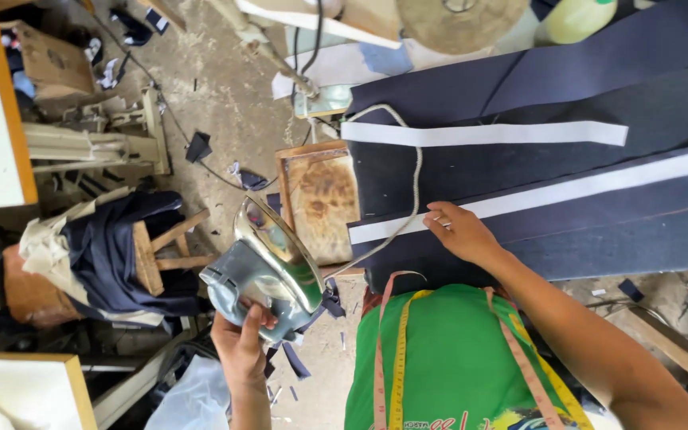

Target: The person places a white fabric strip onto a dark fabric piece on an ironing board, then uses a steam iron to press the strip flat. The person repeatedly irons the same strip along its length, adjusting the fabric and iron cord as needed.

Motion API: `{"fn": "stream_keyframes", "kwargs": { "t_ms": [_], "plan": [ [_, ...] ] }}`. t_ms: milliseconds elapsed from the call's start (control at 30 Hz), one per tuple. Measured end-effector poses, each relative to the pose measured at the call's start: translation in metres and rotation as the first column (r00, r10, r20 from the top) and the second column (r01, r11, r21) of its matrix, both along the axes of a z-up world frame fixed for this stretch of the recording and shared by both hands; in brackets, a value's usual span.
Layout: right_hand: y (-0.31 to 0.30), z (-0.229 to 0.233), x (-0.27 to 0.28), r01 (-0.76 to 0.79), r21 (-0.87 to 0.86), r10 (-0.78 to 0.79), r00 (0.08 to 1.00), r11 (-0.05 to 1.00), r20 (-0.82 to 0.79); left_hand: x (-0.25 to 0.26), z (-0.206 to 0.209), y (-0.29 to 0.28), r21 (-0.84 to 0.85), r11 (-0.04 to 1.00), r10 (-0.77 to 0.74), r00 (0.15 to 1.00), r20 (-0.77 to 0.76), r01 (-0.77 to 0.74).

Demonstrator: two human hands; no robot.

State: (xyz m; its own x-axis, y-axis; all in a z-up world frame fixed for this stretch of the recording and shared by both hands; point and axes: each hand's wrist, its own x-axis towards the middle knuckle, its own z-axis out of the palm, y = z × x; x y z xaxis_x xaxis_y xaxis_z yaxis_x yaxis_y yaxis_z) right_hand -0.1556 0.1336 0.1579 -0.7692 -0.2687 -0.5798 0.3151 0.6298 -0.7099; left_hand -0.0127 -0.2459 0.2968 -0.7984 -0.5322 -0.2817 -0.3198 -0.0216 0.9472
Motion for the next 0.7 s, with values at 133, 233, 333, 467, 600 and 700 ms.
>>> {"fn": "stream_keyframes", "kwargs": {
  "t_ms": [133,233,333,467,600,700],
  "plan": [
    [-0.031,-0.054,0.001,-0.111,-0.010,0.111,0.994,0.994,-0.017,-0.012,0.021,0.014,-0.362,0.928,0.167,0.968,0.188,-0.090],
    [-0.049,-0.104,0.001,-0.334,0.190,0.378,0.881,0.923,-0.284,-0.001,-0.042,0.000,-0.108,0.952,0.265,0.949,-0.172,-0.285],
    [-0.051,-0.122,-0.002,-0.421,0.403,0.565,0.736,0.813,-0.372,0.042,-0.093,-0.043,0.443,0.861,0.395,0.877,-0.273,-0.250],
    [-0.041,-0.140,0.002,-0.462,0.470,0.644,0.667,0.752,-0.374,0.048,-0.071,-0.036,0.654,0.732,0.513,0.786,-0.345,-0.190],
    [-0.031,-0.176,0.006,-0.466,0.527,0.683,0.635,0.711,-0.360,0.010,-0.012,-0.006,0.676,0.701,0.597,0.705,-0.384,-0.225],
    [-0.021,-0.210,0.006,-0.425,0.565,0.687,0.599,0.708,-0.411,0.014,-0.031,-0.014,0.645,0.726,0.581,0.712,-0.393,-0.237]
  ]
}}
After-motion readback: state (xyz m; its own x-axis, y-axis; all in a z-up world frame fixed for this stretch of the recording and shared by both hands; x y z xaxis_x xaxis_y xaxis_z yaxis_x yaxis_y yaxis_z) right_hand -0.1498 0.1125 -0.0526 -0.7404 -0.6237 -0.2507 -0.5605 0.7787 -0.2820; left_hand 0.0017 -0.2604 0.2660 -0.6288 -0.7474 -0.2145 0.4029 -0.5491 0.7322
